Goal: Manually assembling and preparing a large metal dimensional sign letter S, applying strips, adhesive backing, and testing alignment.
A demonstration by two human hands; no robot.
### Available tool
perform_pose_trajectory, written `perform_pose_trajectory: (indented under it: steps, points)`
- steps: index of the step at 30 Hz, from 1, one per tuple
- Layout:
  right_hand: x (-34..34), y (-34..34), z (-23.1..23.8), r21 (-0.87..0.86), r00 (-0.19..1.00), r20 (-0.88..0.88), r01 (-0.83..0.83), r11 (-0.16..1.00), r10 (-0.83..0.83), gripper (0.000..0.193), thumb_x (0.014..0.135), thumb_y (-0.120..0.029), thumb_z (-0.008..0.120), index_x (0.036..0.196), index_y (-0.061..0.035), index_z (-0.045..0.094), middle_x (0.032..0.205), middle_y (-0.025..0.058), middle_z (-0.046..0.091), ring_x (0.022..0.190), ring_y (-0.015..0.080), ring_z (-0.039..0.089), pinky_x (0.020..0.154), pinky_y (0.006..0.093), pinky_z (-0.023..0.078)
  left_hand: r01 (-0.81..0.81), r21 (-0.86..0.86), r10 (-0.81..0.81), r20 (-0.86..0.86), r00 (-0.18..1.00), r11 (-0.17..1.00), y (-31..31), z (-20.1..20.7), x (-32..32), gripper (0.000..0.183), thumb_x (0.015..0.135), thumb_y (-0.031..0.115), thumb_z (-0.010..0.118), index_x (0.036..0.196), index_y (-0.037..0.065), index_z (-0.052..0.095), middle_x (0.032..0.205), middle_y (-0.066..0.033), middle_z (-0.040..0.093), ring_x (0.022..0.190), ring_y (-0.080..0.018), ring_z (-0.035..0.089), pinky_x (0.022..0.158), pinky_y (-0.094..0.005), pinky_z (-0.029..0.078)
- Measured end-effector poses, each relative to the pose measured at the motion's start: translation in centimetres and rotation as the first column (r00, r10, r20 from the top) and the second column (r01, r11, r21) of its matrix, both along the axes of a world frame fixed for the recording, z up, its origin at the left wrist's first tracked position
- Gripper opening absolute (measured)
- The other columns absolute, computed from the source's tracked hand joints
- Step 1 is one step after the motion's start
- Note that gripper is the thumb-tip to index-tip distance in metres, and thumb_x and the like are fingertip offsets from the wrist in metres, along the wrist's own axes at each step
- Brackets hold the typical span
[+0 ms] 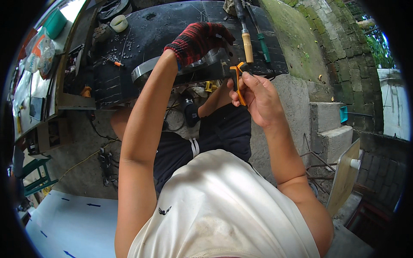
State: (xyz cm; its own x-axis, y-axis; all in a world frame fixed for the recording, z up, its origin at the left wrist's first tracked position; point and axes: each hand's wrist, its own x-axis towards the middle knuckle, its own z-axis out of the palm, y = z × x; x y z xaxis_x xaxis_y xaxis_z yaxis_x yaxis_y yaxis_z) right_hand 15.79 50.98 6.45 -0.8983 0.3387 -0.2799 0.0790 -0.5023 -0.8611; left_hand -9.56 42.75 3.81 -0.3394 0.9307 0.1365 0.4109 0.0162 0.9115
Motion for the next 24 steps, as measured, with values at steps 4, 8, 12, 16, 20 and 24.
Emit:
perform_pose_trajectory:
  steps: [4,8,12,16,20,24]
  points:
    - [-0.4,-0.9,-0.1,-0.023,0.999,0.012,0.051,0.998,-0.051,0.03,0.111,-0.03,0.063,0.094,-0.005,0.064,0.106,0.0163,0.073,0.081,0.02,0.066,0.068,0.0328,0.053,-0.066,-0.001,0.066,0.009,0.998,0.998,0.2,0.0,0.4,0.025,0.096,-0.002,0.072,0.111,0.014,0.083,0.102,-0.0042,0.081,0.094,-0.0163,0.074,0.09,-0.0333,0.058]
    - [-0.8,-1.5,-0.3,0.006,0.996,0.02,0.084,0.996,-0.085,0.032,0.111,-0.03,0.063,0.091,-0.0061,0.061,0.103,0.0144,0.071,0.078,0.0185,0.064,0.065,0.0309,0.05,-0.099,0.013,0.099,0.003,0.995,0.995,0.4,-0.3,0.6,0.024,0.096,-0.001,0.071,0.111,0.014,0.083,0.1,-0.0038,0.081,0.091,-0.0159,0.074,0.087,-0.0332,0.058]
    - [-1.0,-1.8,-0.4,0.016,0.995,0.011,0.096,0.995,-0.096,0.033,0.112,-0.03,0.063,0.089,-0.0065,0.059,0.103,0.0136,0.071,0.077,0.0179,0.063,0.064,0.0305,0.05,-0.102,0.044,0.104,-0.037,0.994,0.994,0.4,-0.4,0.6,0.031,0.094,-0.002,0.062,0.113,0.014,0.081,0.104,-0.0057,0.083,0.098,-0.0233,0.079,0.088,-0.0339,0.059]
    - [-1.2,-2.0,-0.6,0.016,0.994,0.015,0.104,0.994,-0.104,0.033,0.112,-0.03,0.062,0.089,-0.0069,0.058,0.103,0.0132,0.071,0.077,0.0176,0.062,0.064,0.0303,0.049,-0.119,0.027,0.12,-0.081,0.989,0.993,0.4,-0.4,0.6,0.035,0.093,-0.006,0.06,0.114,0.013,0.08,0.104,-0.0057,0.083,0.1,-0.023,0.079,0.089,-0.0337,0.06]
    - [-1.3,-2.0,-0.6,0.01,0.995,0.01,0.098,0.995,-0.098,0.033,0.111,-0.03,0.063,0.089,-0.0069,0.058,0.102,0.0132,0.071,0.078,0.0176,0.062,0.064,0.0304,0.049,-0.116,0.055,0.118,-0.033,0.992,0.992,0.6,-0.8,0.5,0.037,0.092,-0.007,0.059,0.115,0.013,0.079,0.104,-0.0061,0.083,0.101,-0.023,0.079,0.089,-0.0335,0.06]
    - [-1.2,-1.7,-0.4,0.004,0.996,0.013,0.086,0.996,-0.086,0.032,0.111,-0.03,0.064,0.089,-0.0068,0.059,0.102,0.0133,0.07,0.078,0.0177,0.063,0.064,0.0306,0.049,-0.117,0.062,0.12,-0.04,0.992,0.991,0.7,-1.0,0.4,0.036,0.092,-0.006,0.061,0.116,0.013,0.079,0.105,-0.0062,0.083,0.101,-0.0231,0.079,0.089,-0.0338,0.06]
